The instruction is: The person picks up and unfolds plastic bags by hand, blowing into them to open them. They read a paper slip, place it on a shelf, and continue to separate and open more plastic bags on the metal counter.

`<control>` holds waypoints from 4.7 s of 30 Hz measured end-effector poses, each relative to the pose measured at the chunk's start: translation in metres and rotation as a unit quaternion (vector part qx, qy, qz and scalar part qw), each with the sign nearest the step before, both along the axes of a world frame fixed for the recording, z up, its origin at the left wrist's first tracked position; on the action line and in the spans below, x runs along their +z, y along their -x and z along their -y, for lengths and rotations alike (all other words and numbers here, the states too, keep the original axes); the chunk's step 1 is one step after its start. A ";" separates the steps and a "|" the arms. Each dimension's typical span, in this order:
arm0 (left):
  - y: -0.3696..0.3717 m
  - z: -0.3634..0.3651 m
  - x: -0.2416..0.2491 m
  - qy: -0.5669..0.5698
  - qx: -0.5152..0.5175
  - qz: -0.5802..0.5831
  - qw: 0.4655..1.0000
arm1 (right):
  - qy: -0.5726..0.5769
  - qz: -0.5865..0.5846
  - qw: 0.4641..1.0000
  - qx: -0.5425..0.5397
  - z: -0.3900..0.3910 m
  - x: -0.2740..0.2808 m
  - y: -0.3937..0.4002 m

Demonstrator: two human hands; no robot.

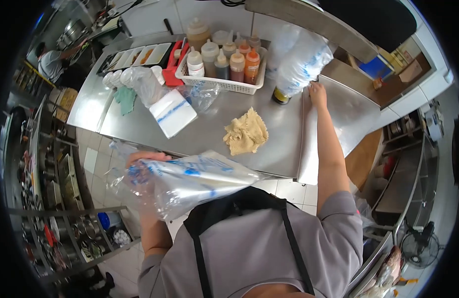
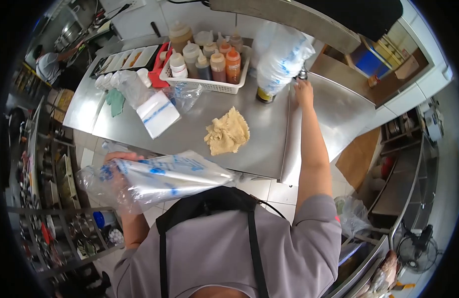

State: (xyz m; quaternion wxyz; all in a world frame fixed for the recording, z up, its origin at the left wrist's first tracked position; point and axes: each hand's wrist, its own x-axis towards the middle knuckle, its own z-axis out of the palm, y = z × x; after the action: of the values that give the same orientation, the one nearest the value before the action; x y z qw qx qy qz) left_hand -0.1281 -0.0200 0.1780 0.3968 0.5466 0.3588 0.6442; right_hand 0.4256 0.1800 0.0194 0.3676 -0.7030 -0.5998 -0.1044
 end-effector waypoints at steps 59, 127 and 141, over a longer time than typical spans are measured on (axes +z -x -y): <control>0.115 -0.082 -0.043 0.079 0.202 0.247 0.944 | -0.260 -0.282 0.923 -0.030 0.201 0.138 0.074; -0.177 0.042 -0.208 0.604 -0.671 0.054 0.426 | -0.108 -0.031 0.963 -0.244 0.398 0.201 0.286; -0.099 -0.055 -0.095 0.360 -0.499 0.102 0.781 | 0.130 -0.350 0.923 -0.093 0.340 0.129 0.361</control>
State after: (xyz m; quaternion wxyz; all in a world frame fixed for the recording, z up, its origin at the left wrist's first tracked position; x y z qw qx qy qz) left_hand -0.0288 0.0348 0.0829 0.8653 0.3974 0.1991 0.2317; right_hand 0.0643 -0.1597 0.1483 0.4478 -0.7891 -0.3732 0.1938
